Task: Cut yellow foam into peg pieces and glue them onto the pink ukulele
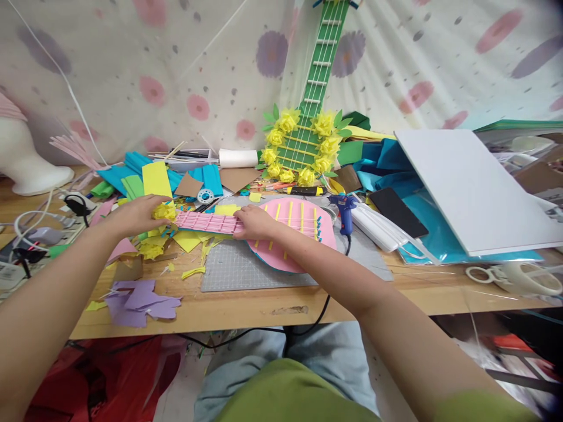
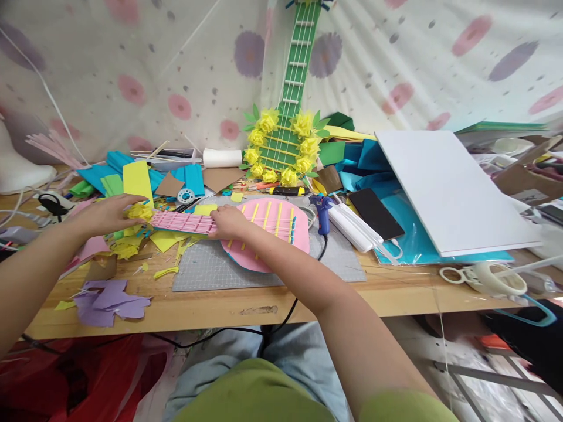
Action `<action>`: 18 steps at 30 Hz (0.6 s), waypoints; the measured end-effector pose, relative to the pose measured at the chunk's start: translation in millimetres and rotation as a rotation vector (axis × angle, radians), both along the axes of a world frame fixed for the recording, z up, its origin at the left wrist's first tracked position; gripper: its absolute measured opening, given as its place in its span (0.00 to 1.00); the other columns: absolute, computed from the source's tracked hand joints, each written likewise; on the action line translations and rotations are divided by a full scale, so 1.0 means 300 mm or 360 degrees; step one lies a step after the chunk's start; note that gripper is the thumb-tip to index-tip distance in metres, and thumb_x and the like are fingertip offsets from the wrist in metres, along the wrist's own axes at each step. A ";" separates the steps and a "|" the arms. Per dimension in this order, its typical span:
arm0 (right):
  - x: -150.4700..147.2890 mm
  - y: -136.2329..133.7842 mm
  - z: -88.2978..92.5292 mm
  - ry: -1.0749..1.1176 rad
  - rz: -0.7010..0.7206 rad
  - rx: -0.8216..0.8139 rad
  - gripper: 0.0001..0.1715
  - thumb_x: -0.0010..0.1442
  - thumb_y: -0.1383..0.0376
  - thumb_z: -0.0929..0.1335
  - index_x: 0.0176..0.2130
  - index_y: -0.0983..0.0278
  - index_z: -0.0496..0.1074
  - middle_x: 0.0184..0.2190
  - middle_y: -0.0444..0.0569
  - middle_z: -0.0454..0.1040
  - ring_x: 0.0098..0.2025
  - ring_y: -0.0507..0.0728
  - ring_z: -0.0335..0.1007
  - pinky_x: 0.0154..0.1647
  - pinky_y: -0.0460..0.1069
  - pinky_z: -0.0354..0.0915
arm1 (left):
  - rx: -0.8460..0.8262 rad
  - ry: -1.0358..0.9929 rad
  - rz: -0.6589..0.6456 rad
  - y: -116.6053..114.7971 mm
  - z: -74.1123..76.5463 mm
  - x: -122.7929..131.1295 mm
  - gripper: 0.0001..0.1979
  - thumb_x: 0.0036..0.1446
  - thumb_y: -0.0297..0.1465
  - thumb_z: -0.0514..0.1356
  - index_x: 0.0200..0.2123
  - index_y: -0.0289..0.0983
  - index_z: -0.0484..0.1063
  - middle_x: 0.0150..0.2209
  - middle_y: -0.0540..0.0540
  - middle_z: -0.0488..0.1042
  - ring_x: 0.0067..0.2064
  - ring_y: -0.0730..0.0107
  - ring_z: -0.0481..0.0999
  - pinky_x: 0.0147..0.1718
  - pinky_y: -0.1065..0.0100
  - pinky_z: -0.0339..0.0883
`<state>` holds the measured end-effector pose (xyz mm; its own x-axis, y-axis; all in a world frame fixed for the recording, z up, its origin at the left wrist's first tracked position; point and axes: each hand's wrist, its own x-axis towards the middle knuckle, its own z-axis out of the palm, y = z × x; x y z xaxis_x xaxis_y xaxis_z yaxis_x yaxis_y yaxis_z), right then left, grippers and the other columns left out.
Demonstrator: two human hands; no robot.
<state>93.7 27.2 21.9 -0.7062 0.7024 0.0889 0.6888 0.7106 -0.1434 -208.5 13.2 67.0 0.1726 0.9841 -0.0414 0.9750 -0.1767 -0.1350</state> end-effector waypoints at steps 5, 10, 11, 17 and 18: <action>0.003 0.000 0.001 0.0027 0.0026 -0.0033 0.31 0.48 0.52 0.67 0.46 0.70 0.67 0.43 0.58 0.70 0.46 0.62 0.63 0.45 0.53 0.58 | 0.0150 -0.0294 0.0171 -0.006 0.064 -0.014 0.28 0.53 0.44 0.45 0.53 0.35 0.61 0.54 0.42 0.63 0.53 0.61 0.65 0.50 0.62 0.58; 0.008 0.002 0.004 0.0078 0.0061 -0.0071 0.35 0.49 0.52 0.67 0.51 0.71 0.62 0.46 0.60 0.69 0.48 0.62 0.63 0.48 0.53 0.57 | 0.0283 -0.0466 0.0255 -0.033 0.092 0.016 0.29 0.55 0.44 0.44 0.57 0.38 0.54 0.50 0.46 0.69 0.49 0.63 0.69 0.44 0.64 0.61; 0.010 0.003 0.003 0.0087 0.0070 -0.0073 0.37 0.49 0.52 0.67 0.52 0.71 0.61 0.46 0.61 0.68 0.48 0.62 0.63 0.48 0.53 0.56 | 0.0264 -0.0499 0.0242 -0.044 0.090 0.028 0.29 0.55 0.44 0.44 0.59 0.40 0.50 0.50 0.48 0.69 0.48 0.64 0.69 0.44 0.64 0.61; 0.017 0.002 -0.010 0.0148 0.0066 -0.0076 0.41 0.49 0.52 0.68 0.55 0.71 0.57 0.47 0.62 0.68 0.50 0.63 0.62 0.48 0.54 0.56 | 0.0192 -0.0508 0.0254 -0.092 0.061 0.066 0.29 0.58 0.43 0.40 0.62 0.41 0.42 0.48 0.50 0.72 0.51 0.63 0.68 0.45 0.64 0.59; 0.018 0.001 -0.011 0.0152 0.0062 -0.0077 0.41 0.49 0.52 0.68 0.55 0.71 0.57 0.47 0.61 0.67 0.50 0.63 0.62 0.49 0.54 0.56 | 0.0178 -0.0521 0.0273 -0.093 0.057 0.062 0.29 0.58 0.43 0.40 0.62 0.41 0.42 0.47 0.50 0.72 0.51 0.62 0.68 0.46 0.63 0.59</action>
<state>99.1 27.4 18.6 -0.7229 0.6798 0.1239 0.6423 0.7272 -0.2419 -189.8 -14.7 83.9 -0.0084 0.9951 0.0982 0.9838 -0.0093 0.1793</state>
